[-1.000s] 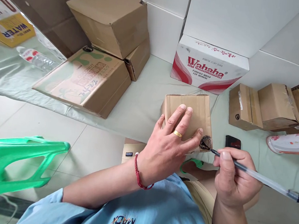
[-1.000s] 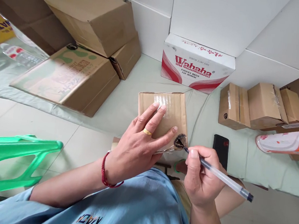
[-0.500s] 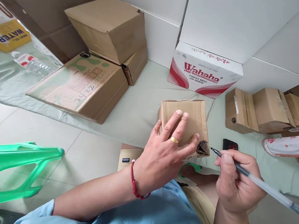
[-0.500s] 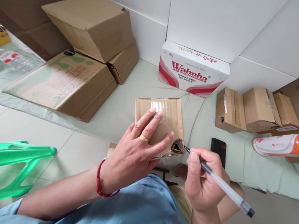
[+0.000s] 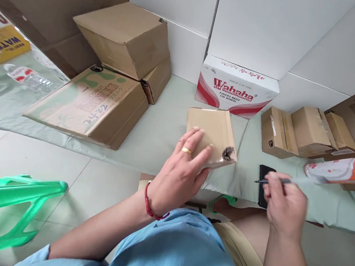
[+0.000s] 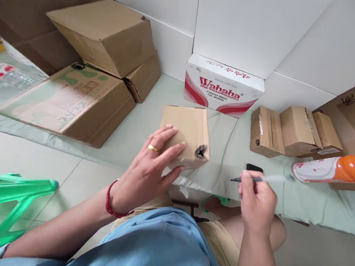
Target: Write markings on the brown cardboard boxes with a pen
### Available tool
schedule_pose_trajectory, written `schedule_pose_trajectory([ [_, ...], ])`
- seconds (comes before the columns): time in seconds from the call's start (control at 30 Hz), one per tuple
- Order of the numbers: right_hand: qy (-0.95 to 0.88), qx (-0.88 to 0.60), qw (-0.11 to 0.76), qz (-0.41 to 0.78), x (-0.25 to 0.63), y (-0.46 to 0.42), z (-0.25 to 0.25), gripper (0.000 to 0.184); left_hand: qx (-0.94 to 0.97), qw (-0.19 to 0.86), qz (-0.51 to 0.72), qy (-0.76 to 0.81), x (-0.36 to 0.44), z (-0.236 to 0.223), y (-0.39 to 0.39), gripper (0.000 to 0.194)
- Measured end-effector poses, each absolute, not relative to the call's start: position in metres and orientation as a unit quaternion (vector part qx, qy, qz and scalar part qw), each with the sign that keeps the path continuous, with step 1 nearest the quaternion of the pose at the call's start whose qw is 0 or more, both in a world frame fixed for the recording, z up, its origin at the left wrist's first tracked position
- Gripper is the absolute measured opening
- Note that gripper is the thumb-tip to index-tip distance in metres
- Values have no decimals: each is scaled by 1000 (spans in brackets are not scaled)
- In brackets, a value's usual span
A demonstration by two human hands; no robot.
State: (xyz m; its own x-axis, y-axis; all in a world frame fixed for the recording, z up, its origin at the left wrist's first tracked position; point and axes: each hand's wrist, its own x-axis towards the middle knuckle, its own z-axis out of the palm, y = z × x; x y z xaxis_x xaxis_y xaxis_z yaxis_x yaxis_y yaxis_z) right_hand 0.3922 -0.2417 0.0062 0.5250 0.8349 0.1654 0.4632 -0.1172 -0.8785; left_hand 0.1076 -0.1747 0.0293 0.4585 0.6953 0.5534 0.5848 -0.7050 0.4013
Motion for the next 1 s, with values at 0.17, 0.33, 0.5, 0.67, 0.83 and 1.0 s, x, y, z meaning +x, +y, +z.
schedule_pose_trajectory([
  [0.17, -471, -813, 215, 266, 431, -213, -58, 63, 822, 86, 416, 380, 100, 18, -168, 45],
  [0.33, -435, -856, 219, 173, 442, -224, -75, 83, 756, 175, 455, 436, 79, 2, -159, 87],
  [0.5, -420, -890, 173, -49, 471, -262, -87, 116, 704, 258, 450, 485, 58, -46, -161, 91],
  [0.67, -381, -922, 57, 20, 478, -279, -106, 113, 713, 288, 388, 508, 70, -102, -163, 91],
  [0.83, -316, -946, 30, 64, 480, -270, -97, 109, 757, 220, 353, 504, 96, -135, -154, 91],
  [1.0, -322, -940, 45, 103, 490, -286, -96, 122, 783, 167, 328, 502, 108, -151, -159, 76],
])
